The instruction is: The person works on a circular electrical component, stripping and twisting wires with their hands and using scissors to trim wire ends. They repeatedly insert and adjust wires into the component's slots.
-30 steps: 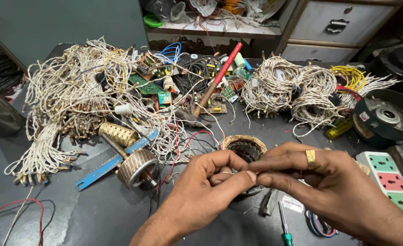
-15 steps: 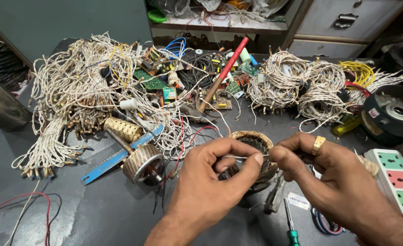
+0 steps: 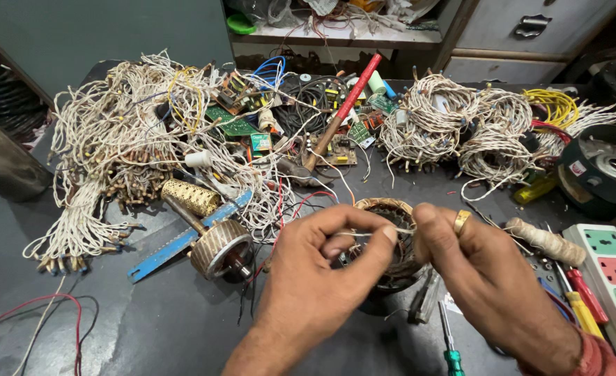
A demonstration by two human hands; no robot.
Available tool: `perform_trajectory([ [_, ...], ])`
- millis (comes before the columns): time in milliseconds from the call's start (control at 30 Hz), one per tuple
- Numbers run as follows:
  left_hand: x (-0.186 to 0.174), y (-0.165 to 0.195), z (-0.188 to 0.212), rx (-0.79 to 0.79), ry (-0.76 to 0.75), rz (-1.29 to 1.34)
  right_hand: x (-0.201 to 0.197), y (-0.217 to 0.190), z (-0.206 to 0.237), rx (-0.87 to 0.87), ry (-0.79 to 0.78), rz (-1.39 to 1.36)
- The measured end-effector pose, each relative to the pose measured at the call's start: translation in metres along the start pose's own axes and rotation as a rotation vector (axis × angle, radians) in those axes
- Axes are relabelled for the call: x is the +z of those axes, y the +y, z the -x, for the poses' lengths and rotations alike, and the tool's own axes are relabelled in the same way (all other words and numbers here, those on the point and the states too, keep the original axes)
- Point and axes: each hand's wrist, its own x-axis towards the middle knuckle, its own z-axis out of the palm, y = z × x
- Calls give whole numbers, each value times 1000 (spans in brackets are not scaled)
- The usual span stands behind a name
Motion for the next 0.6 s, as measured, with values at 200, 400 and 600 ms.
perform_trajectory([
  [200,-4,-3,-5,-86,38,87,-8,-8,0,-45,-44,-307],
  [400,-5,-5,-7,-147,5,79,-4,-2,-2,-443,-83,-210],
  [600,0,-5,-5,-163,-13,88,-4,15,-3,-251,30,-83],
])
